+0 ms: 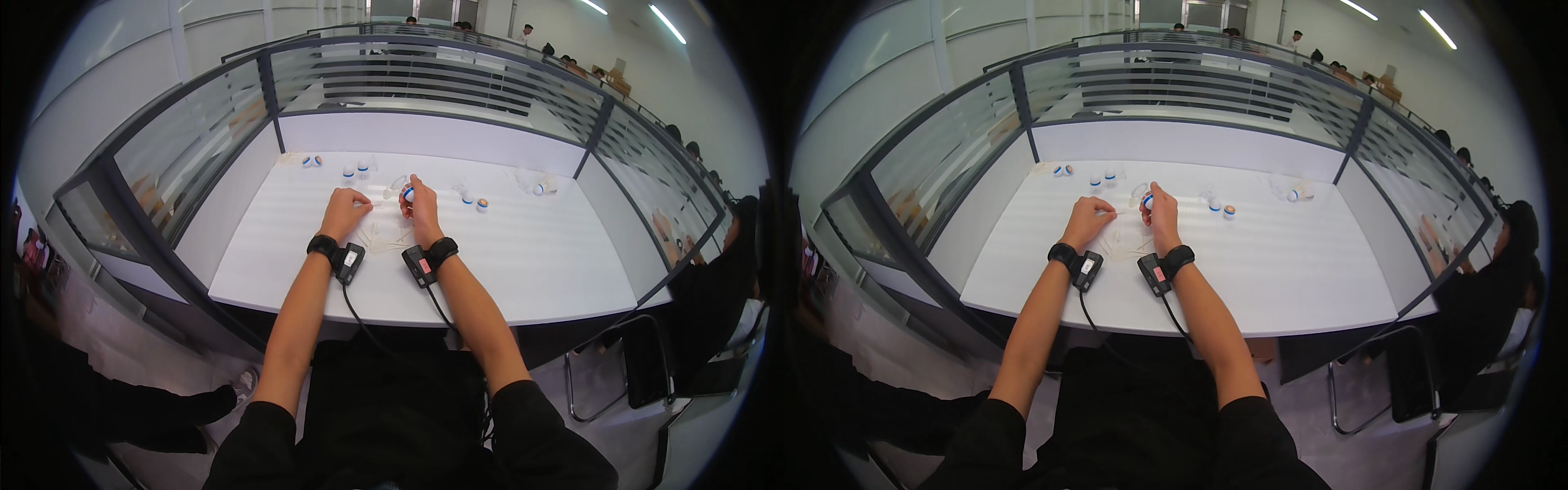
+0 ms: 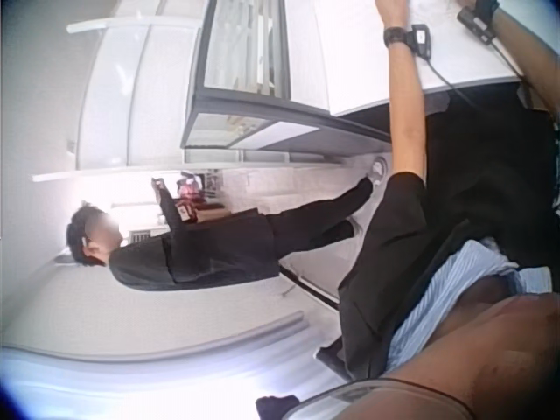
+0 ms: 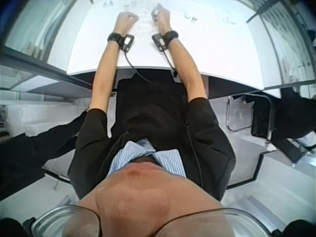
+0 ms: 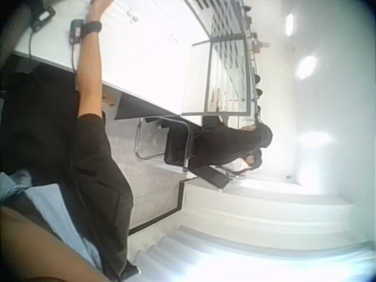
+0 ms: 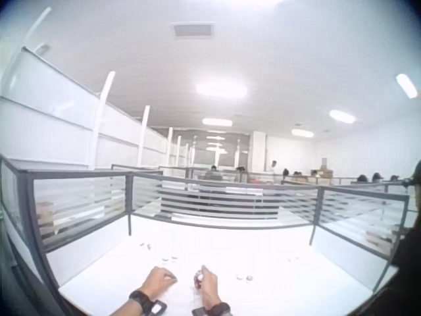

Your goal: The person inserts feathers individually into the holes of a shuttlecock base to assemble the final product on a white desk.

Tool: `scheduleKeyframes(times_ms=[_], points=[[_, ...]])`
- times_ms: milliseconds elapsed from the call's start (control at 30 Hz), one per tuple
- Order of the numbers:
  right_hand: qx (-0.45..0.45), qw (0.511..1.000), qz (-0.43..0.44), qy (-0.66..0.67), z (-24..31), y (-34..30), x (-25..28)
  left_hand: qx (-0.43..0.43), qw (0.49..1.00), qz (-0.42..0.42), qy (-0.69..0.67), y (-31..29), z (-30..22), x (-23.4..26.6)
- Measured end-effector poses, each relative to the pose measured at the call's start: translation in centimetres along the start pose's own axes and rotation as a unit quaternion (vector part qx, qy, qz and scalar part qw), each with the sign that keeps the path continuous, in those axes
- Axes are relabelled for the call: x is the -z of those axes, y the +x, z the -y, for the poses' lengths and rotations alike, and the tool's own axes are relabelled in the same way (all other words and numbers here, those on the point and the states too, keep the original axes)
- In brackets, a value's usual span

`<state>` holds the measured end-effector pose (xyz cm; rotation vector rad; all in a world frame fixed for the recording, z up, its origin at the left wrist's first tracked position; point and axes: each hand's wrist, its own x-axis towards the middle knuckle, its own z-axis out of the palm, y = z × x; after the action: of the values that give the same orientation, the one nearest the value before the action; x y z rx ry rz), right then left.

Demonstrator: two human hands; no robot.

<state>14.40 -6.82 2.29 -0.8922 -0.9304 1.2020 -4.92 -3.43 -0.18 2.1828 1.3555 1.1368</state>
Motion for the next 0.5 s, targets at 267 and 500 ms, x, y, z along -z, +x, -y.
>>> scheduleKeyframes(times_ms=[267, 500], points=[[0.016, 1.0, 0.015, -0.009, -0.3, 0.4, 0.8, 0.008, 0.995, -0.069, 0.069, 0.0, -0.4, -0.7], [0.029, 0.999, 0.018, -0.021, -0.3, 0.0, 0.3, -0.015, 0.992, -0.044, 0.114, 0.1, -0.1, -0.5]])
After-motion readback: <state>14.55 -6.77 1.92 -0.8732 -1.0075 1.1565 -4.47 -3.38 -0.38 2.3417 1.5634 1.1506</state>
